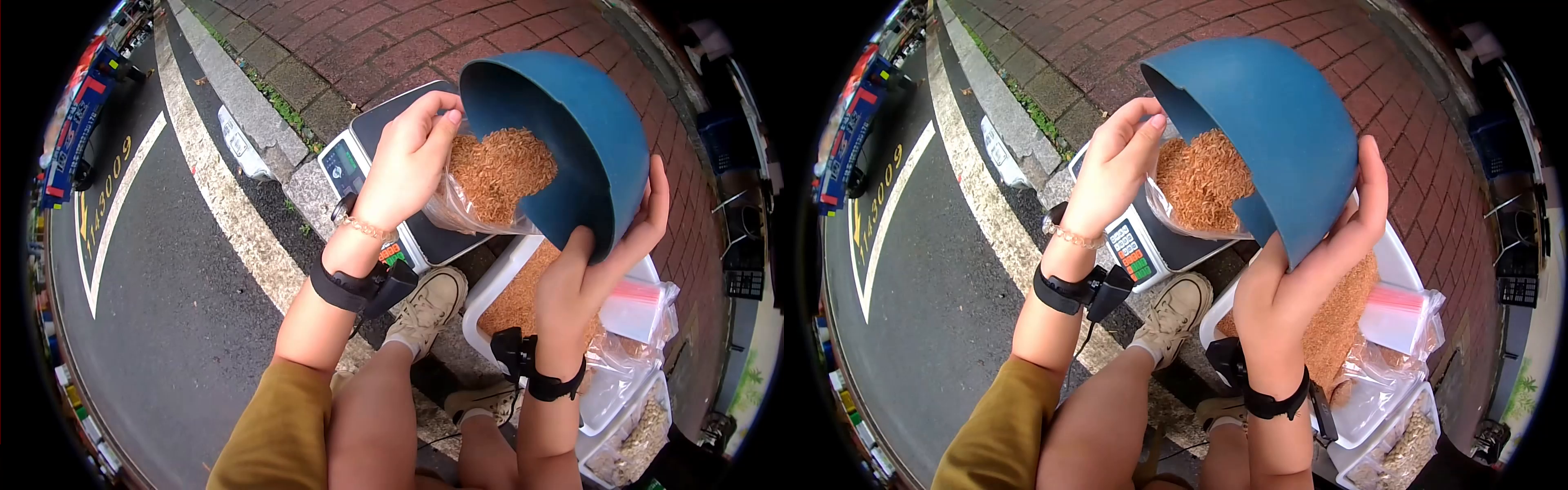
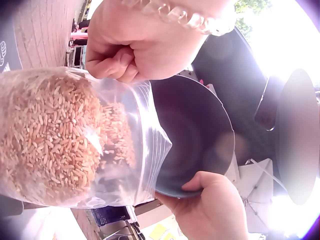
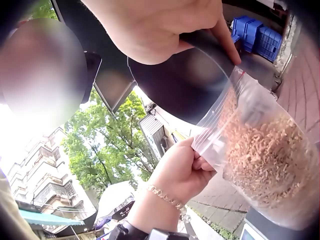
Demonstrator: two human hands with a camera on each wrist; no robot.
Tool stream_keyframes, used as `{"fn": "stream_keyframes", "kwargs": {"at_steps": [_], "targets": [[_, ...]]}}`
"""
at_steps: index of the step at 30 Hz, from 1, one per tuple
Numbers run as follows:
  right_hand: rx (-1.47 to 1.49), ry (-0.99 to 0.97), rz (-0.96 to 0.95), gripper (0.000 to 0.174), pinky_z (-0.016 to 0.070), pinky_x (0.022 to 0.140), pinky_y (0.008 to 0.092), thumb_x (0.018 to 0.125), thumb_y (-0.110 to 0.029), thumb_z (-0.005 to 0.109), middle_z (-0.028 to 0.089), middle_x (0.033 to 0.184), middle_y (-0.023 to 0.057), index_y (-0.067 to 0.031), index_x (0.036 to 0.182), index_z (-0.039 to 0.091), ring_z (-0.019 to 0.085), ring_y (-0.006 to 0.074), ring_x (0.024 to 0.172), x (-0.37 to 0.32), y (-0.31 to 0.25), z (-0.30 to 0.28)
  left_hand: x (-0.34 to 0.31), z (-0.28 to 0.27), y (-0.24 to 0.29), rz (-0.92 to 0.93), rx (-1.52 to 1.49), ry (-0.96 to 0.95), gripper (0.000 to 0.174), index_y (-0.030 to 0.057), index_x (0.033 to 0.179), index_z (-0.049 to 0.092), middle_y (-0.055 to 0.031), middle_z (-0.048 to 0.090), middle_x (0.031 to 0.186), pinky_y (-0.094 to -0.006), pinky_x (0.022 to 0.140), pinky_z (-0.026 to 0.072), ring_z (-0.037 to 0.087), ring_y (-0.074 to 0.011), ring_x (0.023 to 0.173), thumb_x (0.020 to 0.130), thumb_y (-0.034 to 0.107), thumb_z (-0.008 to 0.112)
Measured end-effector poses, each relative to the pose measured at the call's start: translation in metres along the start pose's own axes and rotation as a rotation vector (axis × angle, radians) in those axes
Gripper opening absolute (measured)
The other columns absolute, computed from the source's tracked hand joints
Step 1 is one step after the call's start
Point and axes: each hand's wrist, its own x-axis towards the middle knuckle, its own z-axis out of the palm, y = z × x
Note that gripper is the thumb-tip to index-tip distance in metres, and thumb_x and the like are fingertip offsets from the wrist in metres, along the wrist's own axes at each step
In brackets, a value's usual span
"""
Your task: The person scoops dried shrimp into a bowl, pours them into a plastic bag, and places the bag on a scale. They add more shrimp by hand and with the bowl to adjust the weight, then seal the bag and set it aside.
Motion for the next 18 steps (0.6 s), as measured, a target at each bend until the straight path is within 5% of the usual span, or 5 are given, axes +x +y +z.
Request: {"fn": "stream_keyframes", "kwargs": {"at_steps": [6, 9, 12, 15, 18], "targets": [[0.163, 0.052, 0.241, 0.075, 0.0288, 0.109, 0.0350, 0.073, 0.011, 0.032, 0.036, 0.139, 0.0169, -0.0011, 0.146, 0.025, 0.040, 0.0255, 0.129, 0.004, 0.001, -0.007, -0.003, 0.002, 0.001, -0.006, -0.015, -0.024, 0.020, 0.0011, 0.107, 0.060, 0.0032, 0.047, 0.062, -0.0236, 0.053, 0.0352, 0.040, -0.0042, 0.058, 0.100, 0.017, 0.051], [0.207, 0.088, 0.365, 0.074, 0.0300, 0.108, 0.0336, 0.073, 0.010, 0.033, 0.037, 0.139, 0.0161, -0.0021, 0.146, 0.025, 0.042, 0.0243, 0.126, 0.004, 0.004, -0.010, -0.022, 0.010, 0.003, 0.043, -0.138, 0.149, 0.029, 0.0016, 0.121, 0.051, 0.0059, 0.037, 0.065, -0.0205, 0.058, 0.0353, 0.034, -0.0053, 0.058, 0.102, 0.022, 0.040], [0.208, 0.100, 0.384, 0.073, 0.0322, 0.106, 0.0320, 0.074, 0.010, 0.034, 0.040, 0.137, 0.0148, -0.0032, 0.146, 0.028, 0.044, 0.0222, 0.124, 0.003, 0.013, -0.013, -0.043, 0.020, -0.047, 0.343, 0.041, 0.407, 0.045, 0.0022, 0.131, 0.041, -0.0077, 0.045, 0.104, -0.0310, 0.088, 0.0384, 0.044, -0.0139, 0.091, 0.098, 0.031, 0.044], [0.225, 0.127, 0.451, 0.069, 0.0360, 0.101, 0.0297, 0.079, 0.008, 0.039, 0.045, 0.133, 0.0131, -0.0058, 0.146, 0.030, 0.047, 0.0204, 0.118, -0.002, 0.011, -0.012, -0.063, 0.030, -0.060, 0.268, 0.083, 0.419, 0.061, 0.0003, 0.143, 0.032, -0.0147, 0.041, 0.132, -0.0384, 0.106, 0.0293, 0.042, -0.0232, 0.121, 0.099, 0.042, 0.037], [0.263, 0.191, 0.481, 0.066, 0.0403, 0.092, 0.0271, 0.078, 0.010, 0.045, 0.049, 0.125, 0.0075, -0.0048, 0.141, 0.038, 0.048, 0.0149, 0.105, -0.006, 0.010, -0.010, -0.073, 0.041, -0.075, 0.153, 0.042, 0.388, 0.059, -0.0040, 0.148, 0.022, -0.0221, 0.026, 0.147, -0.0421, 0.116, 0.0185, 0.025, -0.0337, 0.139, 0.103, 0.034, 0.028]]}}
